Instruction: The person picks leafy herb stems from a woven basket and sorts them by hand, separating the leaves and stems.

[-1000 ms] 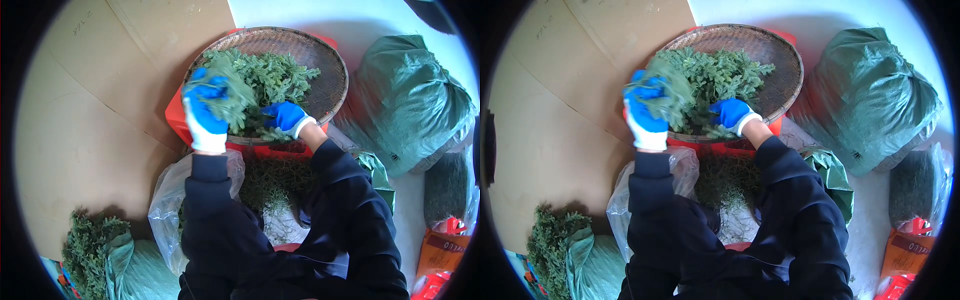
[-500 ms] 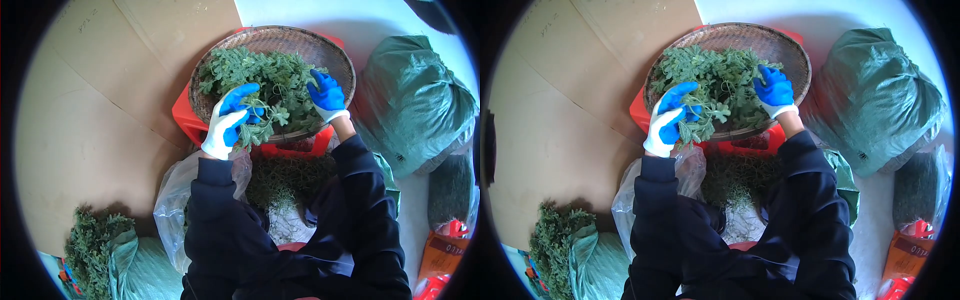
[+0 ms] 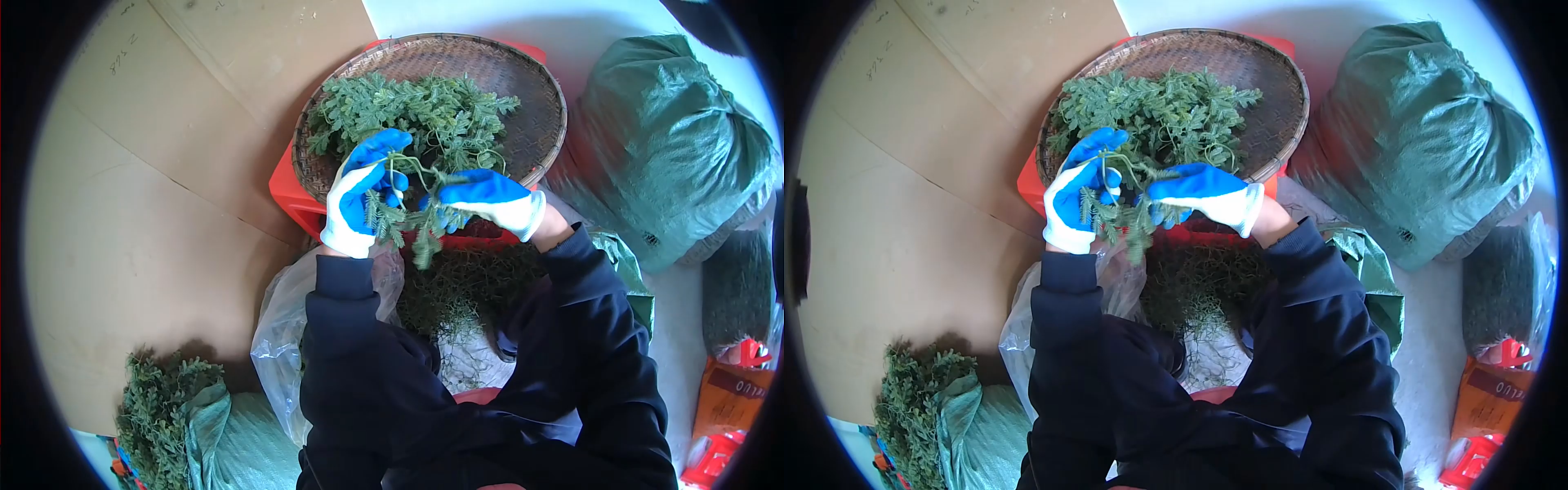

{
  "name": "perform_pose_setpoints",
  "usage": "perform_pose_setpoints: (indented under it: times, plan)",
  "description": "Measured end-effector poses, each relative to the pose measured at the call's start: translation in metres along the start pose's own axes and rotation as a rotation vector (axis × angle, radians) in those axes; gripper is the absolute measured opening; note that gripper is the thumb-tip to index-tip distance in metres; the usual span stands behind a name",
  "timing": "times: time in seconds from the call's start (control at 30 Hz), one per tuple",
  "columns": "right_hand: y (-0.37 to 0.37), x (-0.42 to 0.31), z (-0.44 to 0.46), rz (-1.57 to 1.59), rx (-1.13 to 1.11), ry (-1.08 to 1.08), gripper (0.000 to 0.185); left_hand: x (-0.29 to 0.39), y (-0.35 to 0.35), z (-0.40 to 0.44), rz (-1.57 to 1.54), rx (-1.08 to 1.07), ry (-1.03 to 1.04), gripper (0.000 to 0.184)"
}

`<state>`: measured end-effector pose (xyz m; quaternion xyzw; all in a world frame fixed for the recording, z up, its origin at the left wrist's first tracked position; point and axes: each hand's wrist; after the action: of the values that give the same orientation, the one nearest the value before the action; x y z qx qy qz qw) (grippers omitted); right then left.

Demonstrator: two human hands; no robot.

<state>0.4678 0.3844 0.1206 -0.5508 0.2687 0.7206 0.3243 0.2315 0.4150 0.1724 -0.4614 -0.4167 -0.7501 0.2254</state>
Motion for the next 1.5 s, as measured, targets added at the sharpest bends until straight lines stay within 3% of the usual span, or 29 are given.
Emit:
perform_pose_setpoints:
  times: [0.07, 0.17, 0.2, 0.3, 0.33, 0.47, 0.57, 0.6, 0.63, 0.7, 0.73, 0.77, 0.83, 0.93, 1.03, 1.07, 1.1, 1.13, 1.17, 1.27, 1.3, 1.37, 1.47, 1.5]
  plan:
    - [-0.002, -0.004, -0.002, -0.011, -0.024, -0.085, 0.032, -0.001, -0.007, -0.001, -0.083, -0.024, -0.014, 0.052]
    - [0.001, -0.014, -0.010, 0.125, -0.060, 0.096, 0.035, -0.003, -0.013, -0.001, -0.261, -0.085, -0.026, 0.054]
    - [0.006, -0.024, -0.010, -0.001, -0.015, 0.257, 0.037, -0.003, -0.014, -0.002, -0.298, -0.092, -0.034, 0.057]
    - [0.006, -0.012, -0.012, -0.063, -0.132, 0.055, 0.040, -0.002, -0.012, -0.002, -0.410, -0.134, -0.038, 0.052]
    - [0.013, -0.002, -0.011, 0.028, -0.055, 0.054, 0.050, -0.003, -0.011, -0.002, -0.447, -0.151, -0.037, 0.049]
    - [0.055, -0.026, 0.005, 0.685, 0.051, 0.054, 0.066, -0.008, 0.000, 0.003, -0.115, 0.151, -0.047, 0.038]
    - [0.058, -0.021, 0.012, 0.520, 0.110, 0.130, 0.068, -0.010, 0.007, 0.003, 0.028, 0.199, -0.008, 0.032]
    - [0.063, -0.015, 0.016, 0.356, 0.248, 0.229, 0.061, -0.009, 0.005, 0.002, 0.006, 0.217, -0.046, 0.031]
    - [0.063, -0.014, 0.016, 0.253, 0.244, 0.339, 0.043, -0.008, -0.001, 0.001, -0.017, 0.236, -0.085, 0.030]
    - [0.064, -0.022, 0.010, 0.121, 0.087, 0.428, 0.028, -0.009, -0.014, 0.001, 0.053, 0.364, -0.144, 0.030]
    - [0.066, -0.027, 0.006, 0.096, -0.030, 0.263, 0.028, -0.010, -0.020, 0.004, 0.147, 0.472, -0.162, 0.031]
    - [0.069, -0.036, 0.002, 0.151, -0.003, 0.419, 0.027, -0.011, -0.026, 0.005, 0.241, 0.582, -0.178, 0.032]
    - [0.065, -0.024, -0.003, 0.155, -0.047, 0.417, 0.037, -0.009, -0.021, 0.005, 0.294, 0.689, -0.071, 0.032]
    - [0.074, -0.030, -0.016, 0.261, 0.058, 0.526, 0.037, -0.008, -0.009, 0.005, 0.279, 0.760, 0.005, 0.025]
    - [0.080, -0.013, -0.043, -0.065, -0.082, 0.158, 0.042, -0.010, 0.011, 0.008, 0.270, 0.811, 0.060, 0.018]
    - [0.083, -0.005, -0.057, -0.180, -0.150, 0.044, 0.046, -0.009, 0.003, 0.012, 0.223, 0.903, 0.165, 0.019]
    - [0.098, -0.012, -0.079, 0.048, -0.090, 0.173, 0.048, -0.004, -0.015, 0.014, 0.177, 0.993, 0.255, 0.021]
    - [0.113, -0.018, -0.100, 0.281, 0.000, 0.287, 0.051, 0.003, -0.043, 0.007, 0.097, 0.936, 0.221, 0.024]
    - [0.122, -0.010, -0.125, 0.278, 0.150, 0.224, 0.053, 0.005, -0.066, 0.003, 0.013, 0.877, 0.190, 0.027]
    - [0.104, -0.008, -0.191, 0.082, 0.528, -0.177, 0.042, -0.008, -0.044, -0.009, 0.173, 0.660, -0.068, 0.032]
    - [0.105, -0.022, -0.205, 0.058, 0.726, -0.147, 0.040, -0.014, -0.032, -0.008, 0.136, 0.572, -0.178, 0.033]
    - [0.109, -0.042, -0.229, 0.004, 1.197, -0.002, 0.039, -0.018, -0.019, -0.004, -0.017, 0.353, -0.206, 0.036]
    - [0.088, -0.046, -0.252, -1.254, 1.097, 0.299, 0.049, -0.016, 0.016, -0.007, -0.130, 0.174, -0.232, 0.042]
    - [0.085, -0.037, -0.271, -1.415, 1.048, 0.419, 0.052, -0.017, 0.022, -0.006, -0.153, 0.114, -0.233, 0.044]
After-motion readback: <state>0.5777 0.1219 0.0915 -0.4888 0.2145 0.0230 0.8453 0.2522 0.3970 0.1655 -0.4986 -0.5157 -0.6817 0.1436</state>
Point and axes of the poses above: each hand's wrist, its own z-axis towards the middle knuckle, its own y-axis out of the palm, x = y × z, and after that the axes turned 2 degrees about -x, right-handed
